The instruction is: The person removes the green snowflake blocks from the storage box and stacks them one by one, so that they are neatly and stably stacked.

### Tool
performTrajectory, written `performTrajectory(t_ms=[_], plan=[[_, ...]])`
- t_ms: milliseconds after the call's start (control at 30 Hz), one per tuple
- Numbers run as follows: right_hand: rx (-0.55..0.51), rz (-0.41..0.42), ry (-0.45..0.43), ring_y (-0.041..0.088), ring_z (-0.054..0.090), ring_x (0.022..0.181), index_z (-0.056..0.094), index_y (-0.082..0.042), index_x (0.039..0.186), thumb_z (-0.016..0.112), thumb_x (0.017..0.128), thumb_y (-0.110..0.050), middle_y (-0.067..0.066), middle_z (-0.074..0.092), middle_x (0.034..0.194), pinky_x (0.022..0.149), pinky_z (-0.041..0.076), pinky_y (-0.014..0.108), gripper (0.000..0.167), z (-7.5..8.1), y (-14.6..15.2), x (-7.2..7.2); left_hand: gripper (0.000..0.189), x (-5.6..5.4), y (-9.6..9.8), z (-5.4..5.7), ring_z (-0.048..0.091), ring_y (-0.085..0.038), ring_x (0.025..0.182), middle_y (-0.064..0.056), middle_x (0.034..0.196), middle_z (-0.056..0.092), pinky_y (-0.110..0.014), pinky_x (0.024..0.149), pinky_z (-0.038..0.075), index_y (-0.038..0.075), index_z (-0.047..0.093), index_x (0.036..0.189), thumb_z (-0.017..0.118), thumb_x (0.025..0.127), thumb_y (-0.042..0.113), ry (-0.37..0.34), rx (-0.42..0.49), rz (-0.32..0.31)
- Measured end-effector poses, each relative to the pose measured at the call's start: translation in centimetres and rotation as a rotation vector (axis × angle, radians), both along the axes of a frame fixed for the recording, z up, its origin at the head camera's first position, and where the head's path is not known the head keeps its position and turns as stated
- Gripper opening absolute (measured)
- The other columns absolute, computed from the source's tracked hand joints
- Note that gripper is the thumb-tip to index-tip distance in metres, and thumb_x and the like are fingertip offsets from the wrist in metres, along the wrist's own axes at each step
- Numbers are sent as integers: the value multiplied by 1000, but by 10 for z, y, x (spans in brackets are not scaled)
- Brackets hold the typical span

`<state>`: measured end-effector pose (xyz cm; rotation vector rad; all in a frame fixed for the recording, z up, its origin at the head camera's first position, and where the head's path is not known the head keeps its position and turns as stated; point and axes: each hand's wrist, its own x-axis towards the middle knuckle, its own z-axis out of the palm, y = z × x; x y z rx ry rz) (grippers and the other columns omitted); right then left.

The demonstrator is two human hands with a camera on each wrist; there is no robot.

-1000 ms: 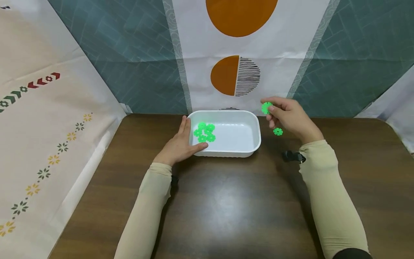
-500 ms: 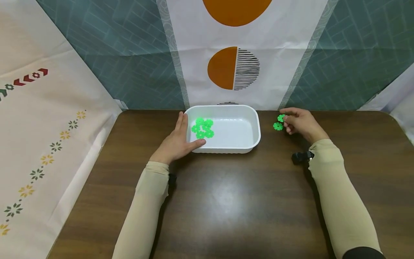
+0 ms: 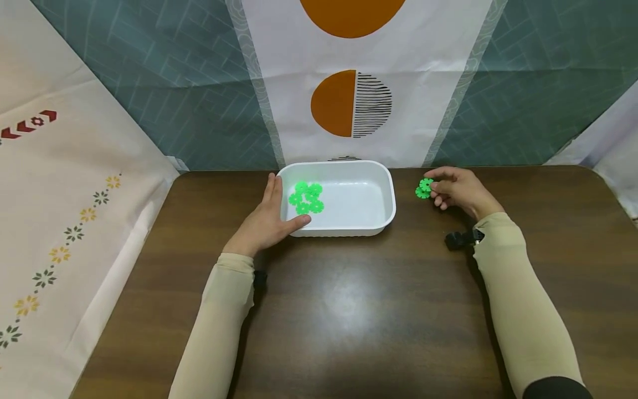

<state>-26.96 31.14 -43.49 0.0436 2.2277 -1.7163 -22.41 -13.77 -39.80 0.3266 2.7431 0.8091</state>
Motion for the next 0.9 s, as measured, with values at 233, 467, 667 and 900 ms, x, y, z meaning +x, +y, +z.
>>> performTrajectory(t_ms=[233, 467, 667, 900], plan=[[9, 36, -11, 16, 60, 65, 45, 7, 143, 51, 103, -1, 11, 63, 85, 60, 55, 31, 41, -3, -1, -1, 122, 4, -2, -3, 23, -37, 149, 3, 165, -24, -55, 111, 34, 17, -15, 160, 56, 84, 79, 1, 15, 3], [33, 69, -6, 17, 62, 65, 43, 11, 135, 51, 102, 0, 13, 65, 87, 62, 57, 34, 35, 2, -3, 0, 121, 2, -1, -2, 25, -38, 148, 1, 166, -22, -55, 111, 34, 16, -15, 160, 56, 85, 79, 16, 16, 0], [64, 66, 12, 17, 62, 65, 46, 12, 136, 50, 102, 0, 13, 64, 85, 62, 58, 35, 36, 5, -7, 3, 121, 2, -1, -2, 22, -40, 148, 0, 166, -23, -57, 111, 32, 16, -16, 160, 56, 85, 78, 12, 15, -6], [69, 53, 4, 17, 61, 65, 49, 11, 137, 51, 103, 0, 12, 63, 84, 62, 57, 33, 36, 8, -8, 3, 120, 2, 0, -1, 25, -40, 147, 2, 166, -23, -57, 111, 33, 18, -15, 160, 57, 85, 77, 6, 25, 1]])
